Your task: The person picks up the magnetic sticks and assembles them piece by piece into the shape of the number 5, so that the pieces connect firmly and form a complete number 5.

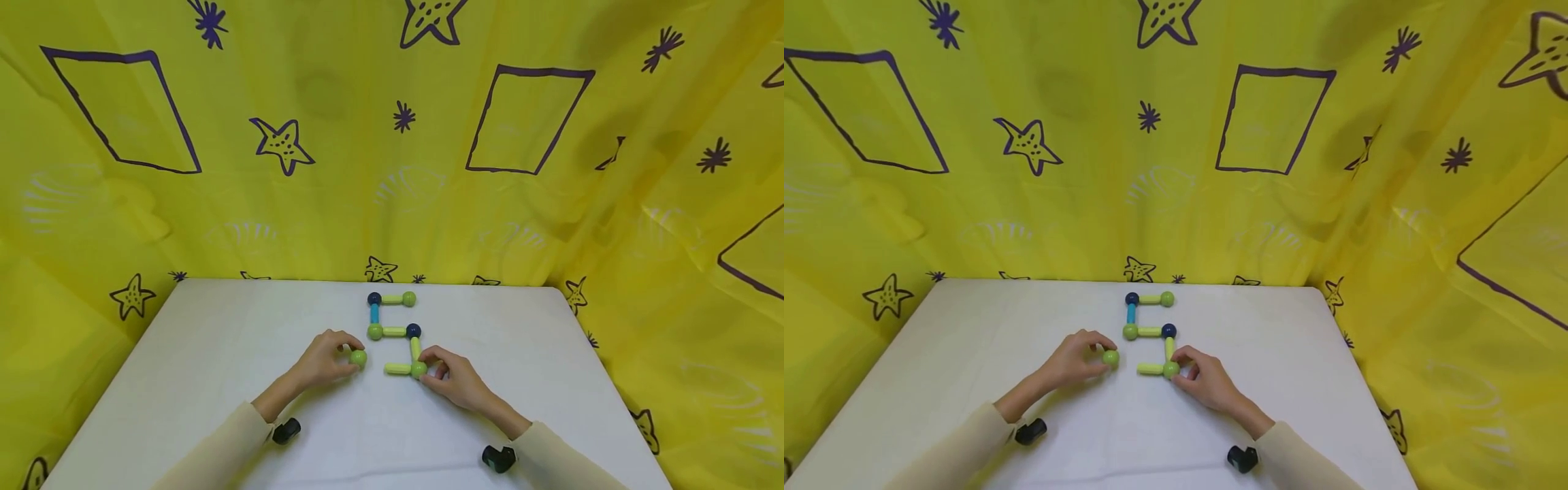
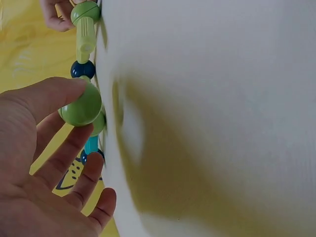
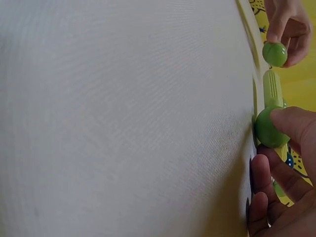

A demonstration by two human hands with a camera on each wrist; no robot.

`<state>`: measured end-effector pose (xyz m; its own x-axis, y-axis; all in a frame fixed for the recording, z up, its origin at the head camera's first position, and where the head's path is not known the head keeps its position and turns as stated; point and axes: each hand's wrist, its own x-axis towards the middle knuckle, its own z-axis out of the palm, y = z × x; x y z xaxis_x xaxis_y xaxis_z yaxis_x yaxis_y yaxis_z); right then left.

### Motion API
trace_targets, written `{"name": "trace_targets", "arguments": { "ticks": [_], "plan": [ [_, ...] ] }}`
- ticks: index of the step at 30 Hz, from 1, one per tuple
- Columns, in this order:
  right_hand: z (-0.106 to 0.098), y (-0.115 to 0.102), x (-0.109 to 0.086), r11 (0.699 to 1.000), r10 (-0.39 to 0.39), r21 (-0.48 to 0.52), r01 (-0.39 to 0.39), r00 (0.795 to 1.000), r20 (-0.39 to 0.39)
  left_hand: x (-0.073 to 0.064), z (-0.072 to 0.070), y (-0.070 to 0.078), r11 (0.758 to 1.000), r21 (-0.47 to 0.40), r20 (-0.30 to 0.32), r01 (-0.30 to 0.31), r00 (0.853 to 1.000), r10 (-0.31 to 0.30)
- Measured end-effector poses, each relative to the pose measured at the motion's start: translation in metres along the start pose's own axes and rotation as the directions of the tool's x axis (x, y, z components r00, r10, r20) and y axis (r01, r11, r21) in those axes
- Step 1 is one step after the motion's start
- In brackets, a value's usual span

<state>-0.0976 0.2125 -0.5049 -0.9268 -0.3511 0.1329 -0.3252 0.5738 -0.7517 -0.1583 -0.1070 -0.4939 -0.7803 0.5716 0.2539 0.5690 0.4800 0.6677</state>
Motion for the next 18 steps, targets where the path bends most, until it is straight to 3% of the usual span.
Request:
{"name": "trace_targets", "arguments": {
  "ticks": [9,18],
  "plan": [
    [0.001,-0.001,0.001,1.000,0.014,0.004,-0.014,1.000,-0.004,-0.001,0.007,0.002,1.000,-0.019,0.081,0.021,0.996,-0.020],
    [0.001,0.001,0.002,1.000,0.007,0.008,-0.007,1.000,-0.004,-0.002,0.012,0.007,0.999,-0.022,0.112,0.036,0.993,-0.033]
  ]
}}
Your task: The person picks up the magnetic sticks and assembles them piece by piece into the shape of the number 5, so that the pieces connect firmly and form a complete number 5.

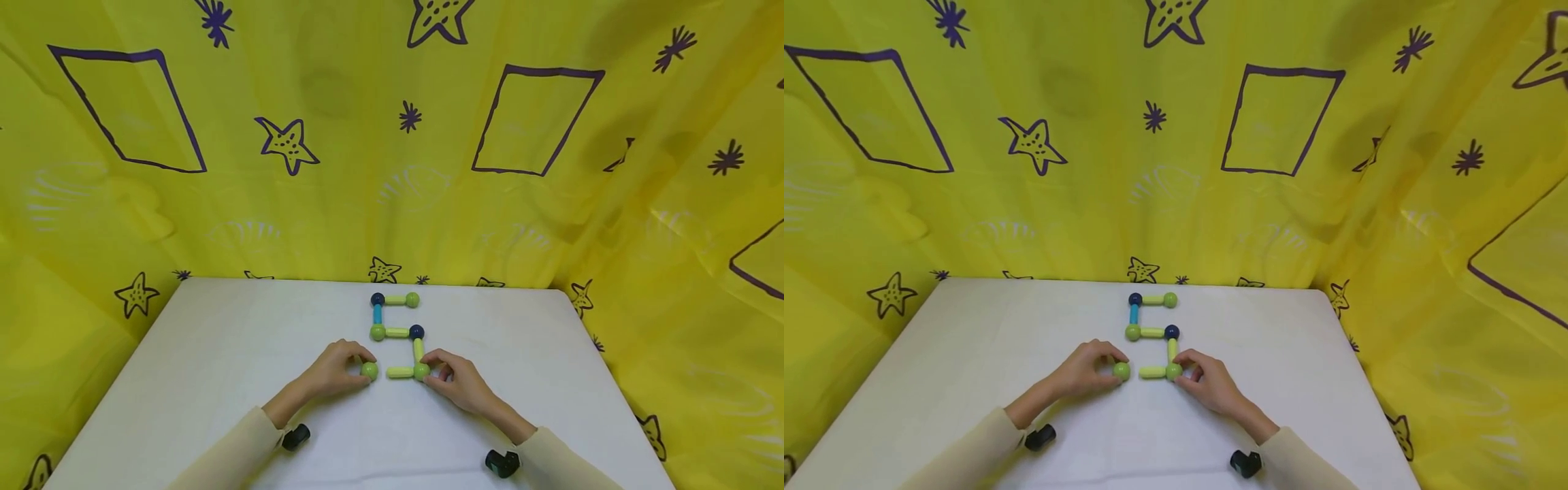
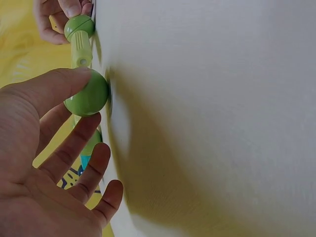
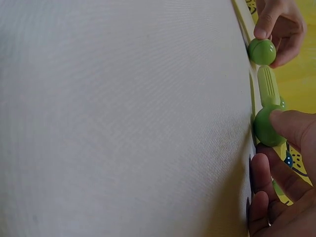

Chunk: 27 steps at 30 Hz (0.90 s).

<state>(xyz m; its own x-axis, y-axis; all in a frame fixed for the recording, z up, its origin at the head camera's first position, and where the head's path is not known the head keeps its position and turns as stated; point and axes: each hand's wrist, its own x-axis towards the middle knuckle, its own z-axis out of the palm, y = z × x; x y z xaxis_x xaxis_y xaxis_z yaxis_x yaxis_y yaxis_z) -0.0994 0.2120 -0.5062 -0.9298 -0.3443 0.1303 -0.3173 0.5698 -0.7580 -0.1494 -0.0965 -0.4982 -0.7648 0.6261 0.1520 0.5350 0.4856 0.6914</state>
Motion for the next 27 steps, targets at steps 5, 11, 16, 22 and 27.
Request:
{"name": "trace_targets", "arguments": {
  "ticks": [5,11,16,22,27],
  "plan": [
    [-0.001,0.001,-0.001,1.000,0.002,0.009,-0.002,1.000,-0.004,0.002,0.003,0.003,1.000,0.009,0.010,-0.001,1.000,0.001],
    [0.000,0.002,-0.002,1.000,0.000,0.014,0.000,1.000,-0.014,0.007,0.009,0.006,1.000,0.005,0.025,0.005,1.000,-0.005],
    [0.000,0.002,-0.003,1.000,-0.009,0.016,0.009,1.000,-0.012,0.010,0.013,0.010,1.000,0.008,0.041,0.013,0.999,-0.013],
    [0.001,0.002,-0.004,1.000,-0.014,0.016,0.015,1.000,-0.020,0.010,0.013,0.012,1.000,0.011,0.039,0.012,0.999,-0.013],
    [0.001,0.002,-0.004,0.999,-0.029,0.013,0.029,0.999,-0.025,0.010,0.013,0.011,1.000,0.009,0.043,0.010,0.999,-0.010]
  ]
}}
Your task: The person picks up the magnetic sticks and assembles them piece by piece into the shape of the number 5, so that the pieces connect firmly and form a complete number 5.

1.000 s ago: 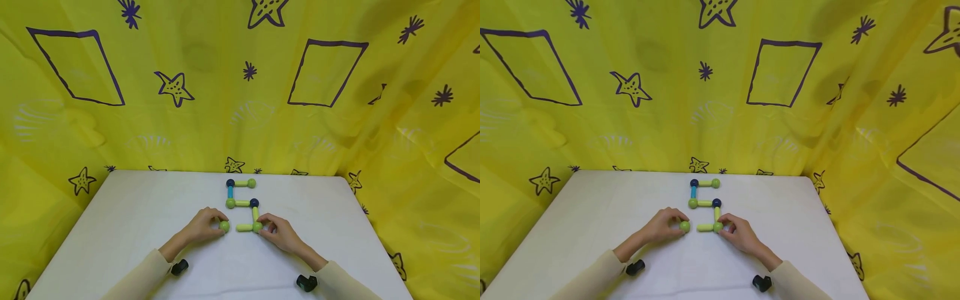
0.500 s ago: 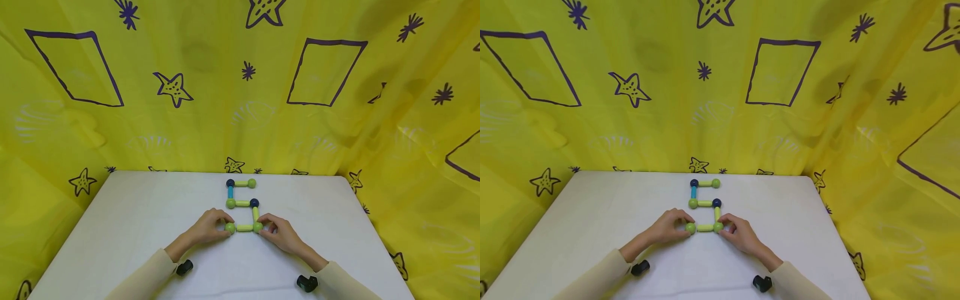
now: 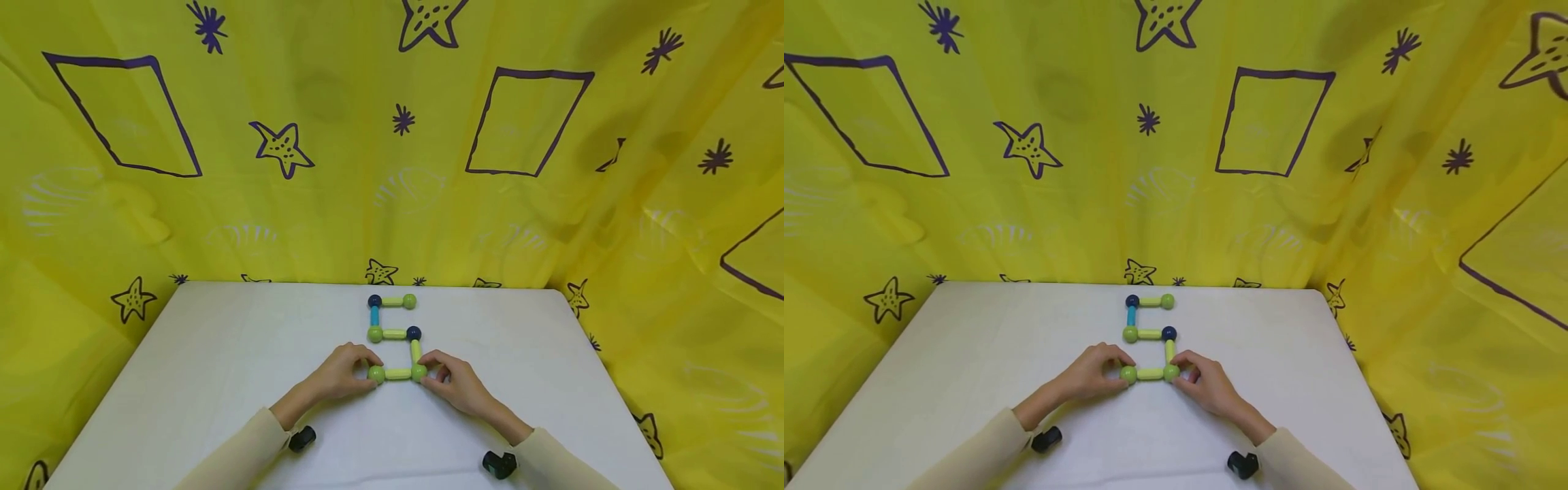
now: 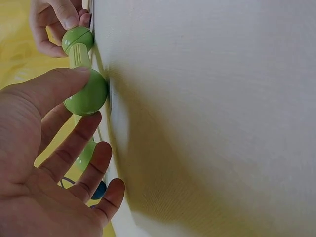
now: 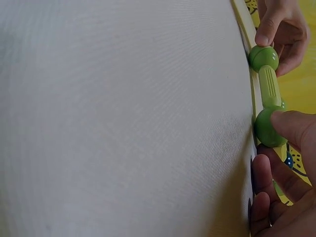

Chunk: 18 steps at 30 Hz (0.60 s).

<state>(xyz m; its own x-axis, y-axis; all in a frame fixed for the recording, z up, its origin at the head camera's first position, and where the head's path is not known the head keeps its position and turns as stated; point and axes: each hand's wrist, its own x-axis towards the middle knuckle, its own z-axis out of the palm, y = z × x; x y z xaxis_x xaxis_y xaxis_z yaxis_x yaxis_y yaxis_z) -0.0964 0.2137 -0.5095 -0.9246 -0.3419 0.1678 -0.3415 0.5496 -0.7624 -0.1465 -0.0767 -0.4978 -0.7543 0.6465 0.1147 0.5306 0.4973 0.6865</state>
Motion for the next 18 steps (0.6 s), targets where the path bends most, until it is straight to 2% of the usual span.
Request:
{"name": "trace_targets", "arguments": {
  "ticks": [10,18],
  "plan": [
    [0.000,-0.001,0.006,1.000,0.011,-0.030,-0.011,1.000,-0.001,0.005,-0.002,-0.005,1.000,0.014,-0.005,0.018,1.000,-0.018],
    [0.000,-0.004,0.018,0.996,0.060,-0.070,-0.059,0.998,0.010,0.011,-0.008,-0.009,0.999,0.032,-0.023,0.004,1.000,-0.004]
  ]
}}
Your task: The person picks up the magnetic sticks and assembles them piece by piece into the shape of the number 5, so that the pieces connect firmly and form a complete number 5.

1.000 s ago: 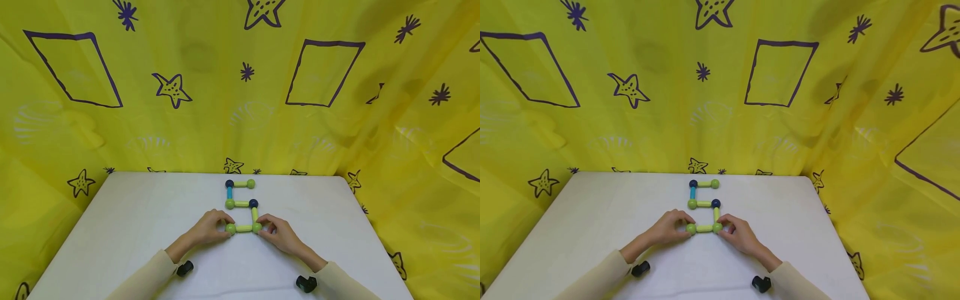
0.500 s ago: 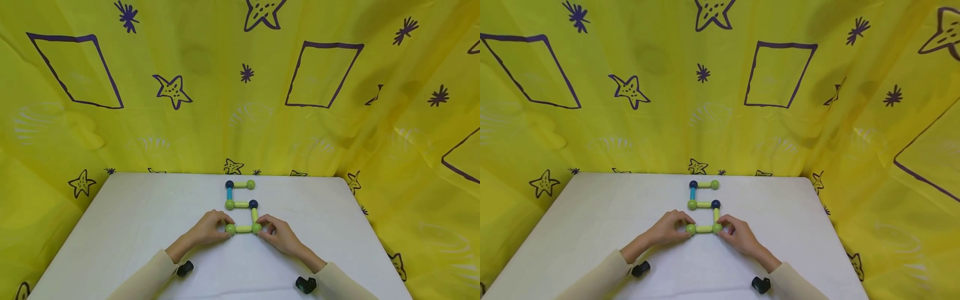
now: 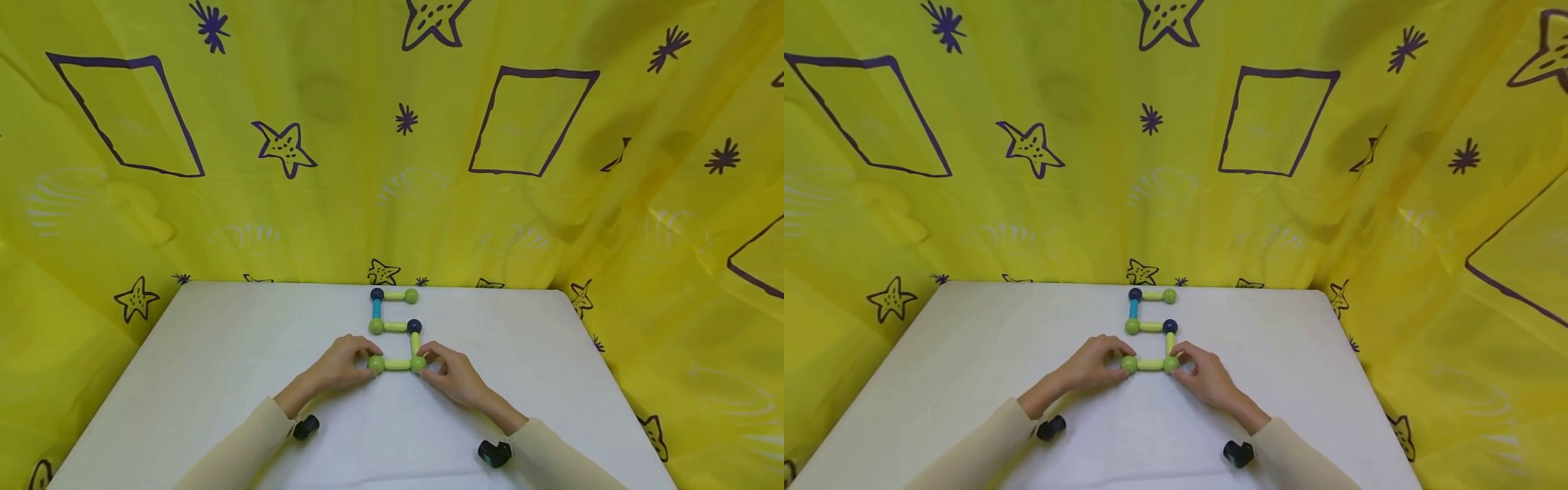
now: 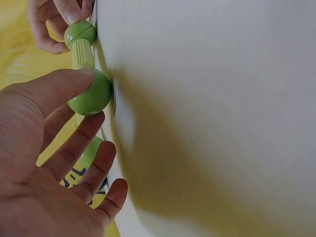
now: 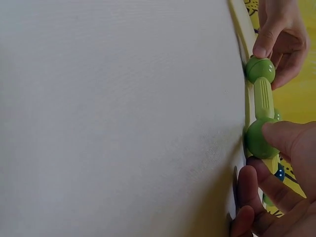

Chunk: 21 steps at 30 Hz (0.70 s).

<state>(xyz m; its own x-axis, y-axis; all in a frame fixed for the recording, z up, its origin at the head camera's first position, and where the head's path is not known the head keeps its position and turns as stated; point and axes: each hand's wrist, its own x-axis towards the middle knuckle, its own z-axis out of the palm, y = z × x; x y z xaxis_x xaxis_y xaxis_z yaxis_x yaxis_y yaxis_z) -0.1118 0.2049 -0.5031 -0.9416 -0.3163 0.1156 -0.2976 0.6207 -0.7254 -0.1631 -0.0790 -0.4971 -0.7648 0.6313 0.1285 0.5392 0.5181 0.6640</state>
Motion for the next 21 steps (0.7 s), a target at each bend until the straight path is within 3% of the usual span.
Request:
{"name": "trace_targets", "arguments": {
  "ticks": [15,21],
  "plan": [
    [-0.004,-0.003,0.011,1.000,-0.001,-0.005,0.001,0.999,0.035,0.005,-0.005,-0.002,1.000,0.019,-0.005,-0.012,1.000,0.012],
    [-0.014,-0.001,0.012,0.999,0.032,0.011,-0.034,0.988,0.151,0.005,-0.009,-0.003,1.000,0.018,0.020,-0.012,1.000,0.012]
  ]
}}
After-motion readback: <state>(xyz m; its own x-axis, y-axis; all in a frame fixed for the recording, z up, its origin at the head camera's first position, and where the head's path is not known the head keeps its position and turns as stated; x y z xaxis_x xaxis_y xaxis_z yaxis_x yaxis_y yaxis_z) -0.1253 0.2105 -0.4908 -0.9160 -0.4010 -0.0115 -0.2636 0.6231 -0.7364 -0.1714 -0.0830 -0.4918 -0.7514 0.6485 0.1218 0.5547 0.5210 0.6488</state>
